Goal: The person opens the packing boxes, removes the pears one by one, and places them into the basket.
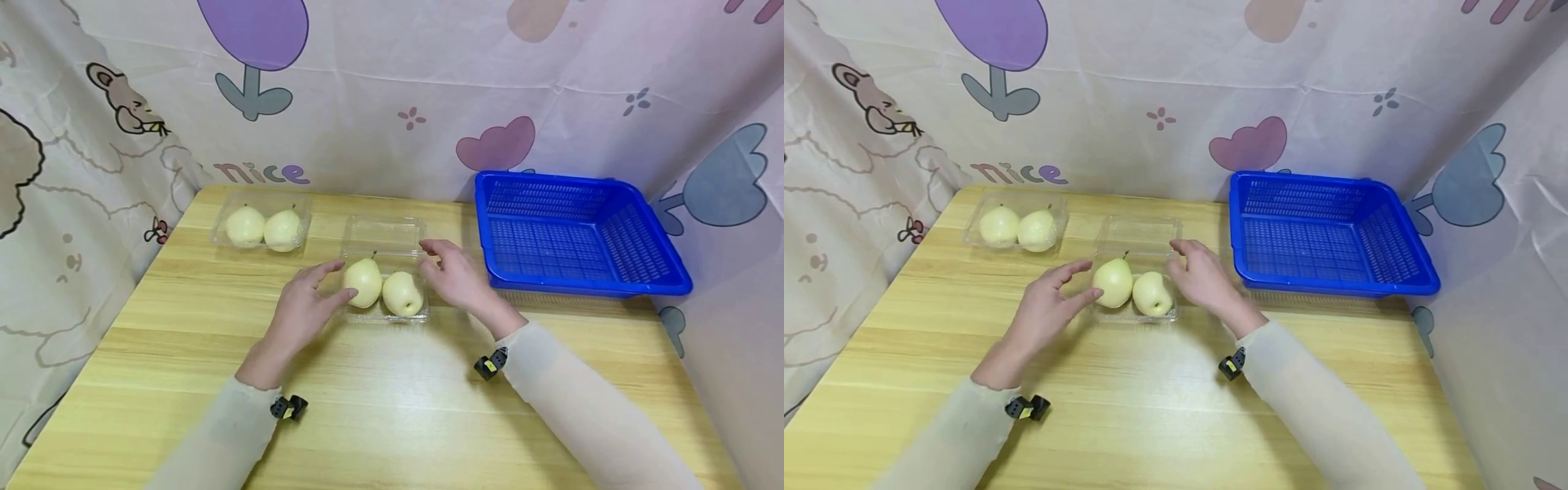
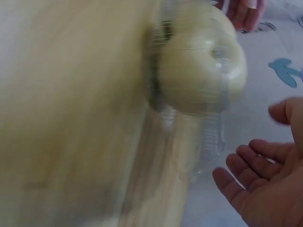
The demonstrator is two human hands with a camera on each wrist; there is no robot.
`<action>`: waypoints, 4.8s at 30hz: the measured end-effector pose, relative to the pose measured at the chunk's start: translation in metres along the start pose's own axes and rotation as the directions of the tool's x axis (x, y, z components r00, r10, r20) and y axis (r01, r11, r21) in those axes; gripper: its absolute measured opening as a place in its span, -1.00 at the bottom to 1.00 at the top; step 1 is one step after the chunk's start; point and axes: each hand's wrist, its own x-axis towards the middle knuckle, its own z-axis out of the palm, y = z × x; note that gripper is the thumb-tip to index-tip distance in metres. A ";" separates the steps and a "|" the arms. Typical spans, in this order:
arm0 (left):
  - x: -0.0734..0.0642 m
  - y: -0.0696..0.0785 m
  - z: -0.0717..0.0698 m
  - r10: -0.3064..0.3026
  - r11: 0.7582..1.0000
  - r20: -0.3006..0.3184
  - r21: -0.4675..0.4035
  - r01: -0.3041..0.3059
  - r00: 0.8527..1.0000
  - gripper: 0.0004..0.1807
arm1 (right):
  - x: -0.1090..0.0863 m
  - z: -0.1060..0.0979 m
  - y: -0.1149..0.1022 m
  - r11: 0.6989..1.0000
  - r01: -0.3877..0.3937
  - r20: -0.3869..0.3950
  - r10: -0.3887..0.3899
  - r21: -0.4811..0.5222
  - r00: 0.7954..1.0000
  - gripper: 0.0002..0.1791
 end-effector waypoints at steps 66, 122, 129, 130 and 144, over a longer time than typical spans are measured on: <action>0.031 -0.008 0.009 0.025 0.903 0.387 0.387 -0.187 0.922 0.59 | 0.003 -0.010 -0.023 0.965 -0.050 0.039 0.062 -0.258 0.997 -0.45; 0.030 -0.007 0.010 0.026 0.914 0.380 0.365 -0.176 0.925 0.56 | -0.022 0.029 -0.020 0.898 0.112 0.062 -0.095 -0.425 0.994 -0.14; 0.031 -0.006 0.010 0.018 0.917 0.384 0.361 -0.168 0.923 0.56 | -0.022 0.029 -0.017 0.900 0.141 0.041 -0.137 -0.413 0.990 -0.17; 0.031 -0.006 0.010 0.016 0.918 0.385 0.361 -0.166 0.923 0.56 | -0.022 0.029 -0.017 0.898 0.144 0.046 -0.138 -0.417 0.989 -0.15; 0.031 -0.005 0.011 0.023 0.918 0.384 0.358 -0.172 0.923 0.55 | -0.021 0.031 -0.017 0.905 0.111 0.021 -0.112 -0.411 0.993 -0.14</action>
